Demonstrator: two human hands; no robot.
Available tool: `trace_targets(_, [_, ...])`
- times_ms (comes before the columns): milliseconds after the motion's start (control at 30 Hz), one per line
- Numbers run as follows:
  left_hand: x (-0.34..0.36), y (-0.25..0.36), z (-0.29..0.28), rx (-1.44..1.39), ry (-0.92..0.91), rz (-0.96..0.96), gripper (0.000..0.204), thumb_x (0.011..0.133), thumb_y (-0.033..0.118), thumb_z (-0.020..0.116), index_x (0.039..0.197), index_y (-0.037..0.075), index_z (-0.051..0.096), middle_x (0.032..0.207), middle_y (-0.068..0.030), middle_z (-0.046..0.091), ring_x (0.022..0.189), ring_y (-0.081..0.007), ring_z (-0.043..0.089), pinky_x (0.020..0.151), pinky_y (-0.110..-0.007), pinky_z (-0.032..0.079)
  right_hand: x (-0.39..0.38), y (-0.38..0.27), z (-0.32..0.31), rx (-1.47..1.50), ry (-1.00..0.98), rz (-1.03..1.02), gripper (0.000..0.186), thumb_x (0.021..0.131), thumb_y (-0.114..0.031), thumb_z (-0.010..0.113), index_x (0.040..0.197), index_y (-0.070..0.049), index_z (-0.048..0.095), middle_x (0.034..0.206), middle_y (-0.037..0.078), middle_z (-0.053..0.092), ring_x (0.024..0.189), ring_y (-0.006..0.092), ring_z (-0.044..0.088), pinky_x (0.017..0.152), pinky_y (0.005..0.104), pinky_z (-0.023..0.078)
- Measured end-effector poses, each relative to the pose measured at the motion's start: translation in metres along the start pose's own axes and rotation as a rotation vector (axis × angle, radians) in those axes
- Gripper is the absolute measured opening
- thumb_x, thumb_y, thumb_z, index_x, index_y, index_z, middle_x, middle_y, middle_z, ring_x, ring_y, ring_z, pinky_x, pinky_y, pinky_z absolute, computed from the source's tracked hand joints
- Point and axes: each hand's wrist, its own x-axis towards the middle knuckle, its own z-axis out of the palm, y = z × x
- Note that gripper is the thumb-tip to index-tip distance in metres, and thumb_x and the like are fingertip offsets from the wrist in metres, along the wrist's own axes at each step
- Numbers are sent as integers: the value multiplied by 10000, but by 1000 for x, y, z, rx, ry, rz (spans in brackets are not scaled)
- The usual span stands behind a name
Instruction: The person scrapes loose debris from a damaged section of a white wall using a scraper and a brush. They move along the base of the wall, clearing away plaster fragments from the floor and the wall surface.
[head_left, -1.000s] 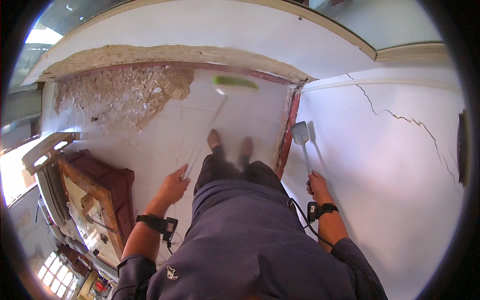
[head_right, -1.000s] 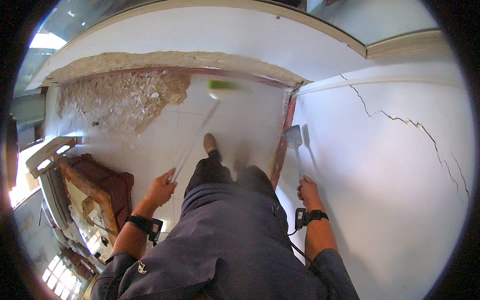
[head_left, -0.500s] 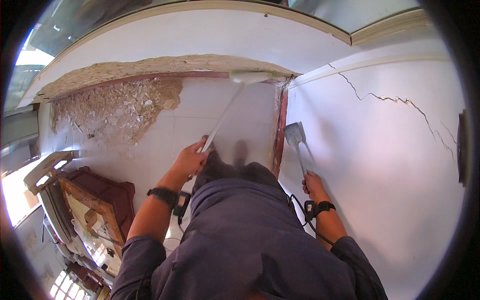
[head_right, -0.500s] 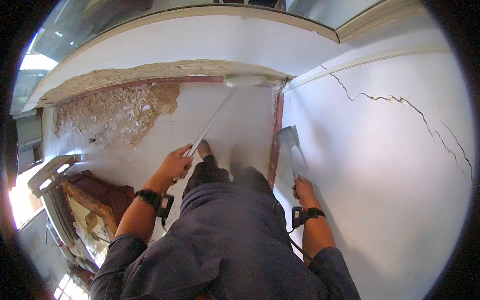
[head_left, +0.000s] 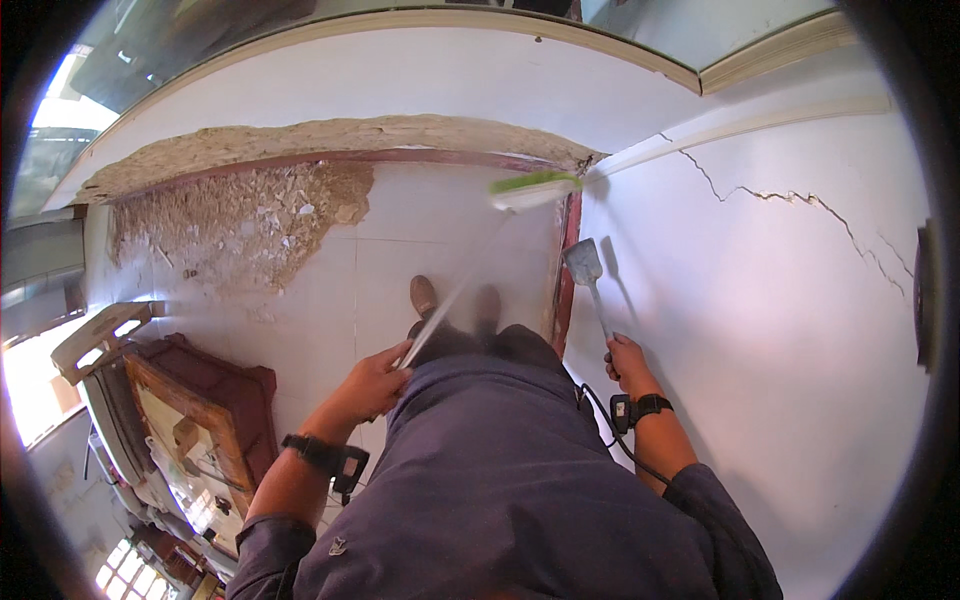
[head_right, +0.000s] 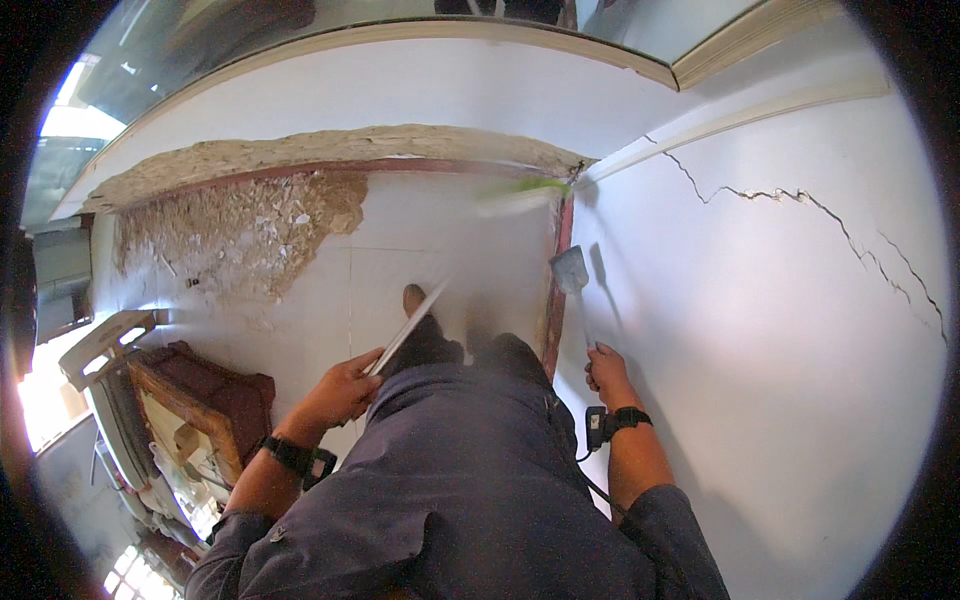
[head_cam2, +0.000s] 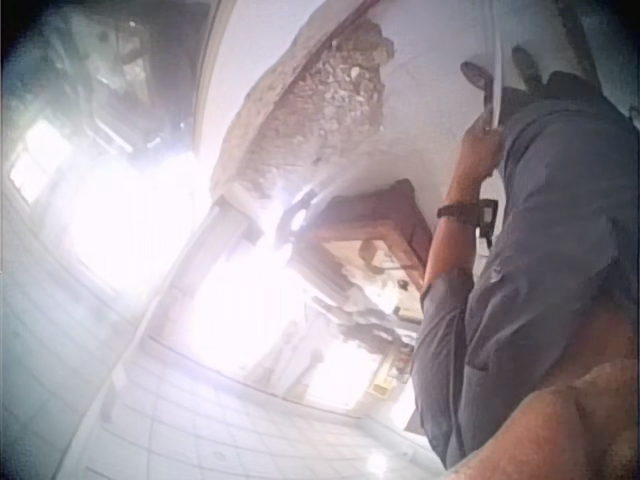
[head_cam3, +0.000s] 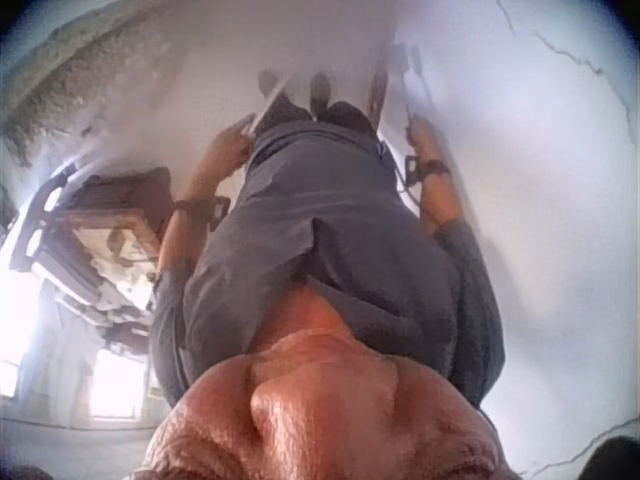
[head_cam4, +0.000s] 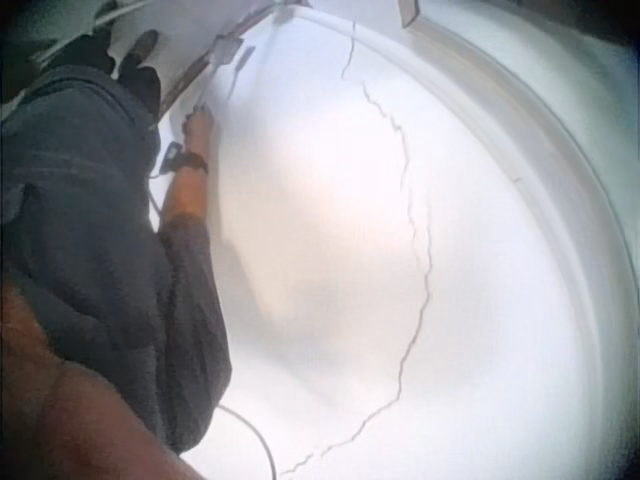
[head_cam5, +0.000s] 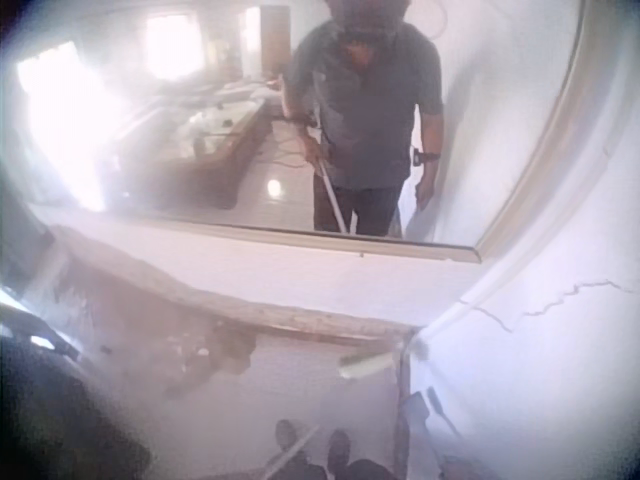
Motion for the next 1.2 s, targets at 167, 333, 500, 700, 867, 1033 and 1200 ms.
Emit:
trace_targets(167, [8, 11, -4, -239, 22, 20, 569, 895, 98, 529, 1417, 24, 315, 615, 14, 476, 445, -69, 413, 384, -222, 338, -3, -11, 3, -21, 15, 9, 311, 926, -263, 526, 1210, -136, 540, 652, 36, 489, 447, 136, 438, 371, 277, 319])
trace_targets(333, [-50, -6, -40, -325, 198, -1, 583, 874, 69, 532, 1414, 17, 318, 603, 7, 468, 419, -62, 395, 365, -217, 322, -2, -12, 9, -27, 31, 6, 279, 924, -252, 513, 1177, -137, 535, 653, 24, 474, 452, 129, 428, 384, 273, 321])
trace_targets(500, [-111, -43, -76, -367, 398, 29, 585, 853, 47, 533, 1406, 30, 341, 598, 12, 472, 404, -62, 383, 352, -218, 332, 7, -15, 19, -68, 23, -11, 243, 909, -226, 500, 1127, -130, 548, 661, 19, 468, 455, 122, 425, 392, 267, 323])
trace_targets(700, [-116, -88, -65, -575, 587, 2, 539, 875, 72, 499, 1399, 88, 375, 609, 19, 458, 406, -66, 404, 356, -216, 351, 13, -23, 23, -80, -67, -62, 395, 902, -218, 521, 1270, -80, 478, 670, 57, 497, 461, 150, 454, 390, 291, 336])
trace_targets(867, [-107, -98, -46, -462, 533, -132, 566, 878, 79, 512, 1417, 72, 337, 608, 6, 473, 407, -83, 423, 359, -229, 361, -3, -34, 29, -102, -47, -48, 430, 904, -231, 513, 1308, -95, 455, 651, 37, 482, 459, 143, 447, 395, 285, 338])
trace_targets(1033, [-67, -81, -21, -348, 254, -141, 594, 873, 101, 529, 1420, 28, 310, 578, -1, 468, 436, -89, 438, 379, -247, 359, 0, -24, 21, -93, -21, 1, 360, 911, -244, 509, 1238, -94, 489, 644, 31, 477, 457, 135, 441, 396, 281, 337])
trace_targets(1200, [-41, -29, -25, -128, 101, -79, 578, 871, 120, 538, 1411, 49, 344, 597, 3, 484, 439, -81, 414, 395, -239, 352, -22, -32, 16, -66, 4, -40, 305, 910, -236, 520, 1176, -85, 529, 648, 34, 477, 446, 136, 440, 382, 279, 328])
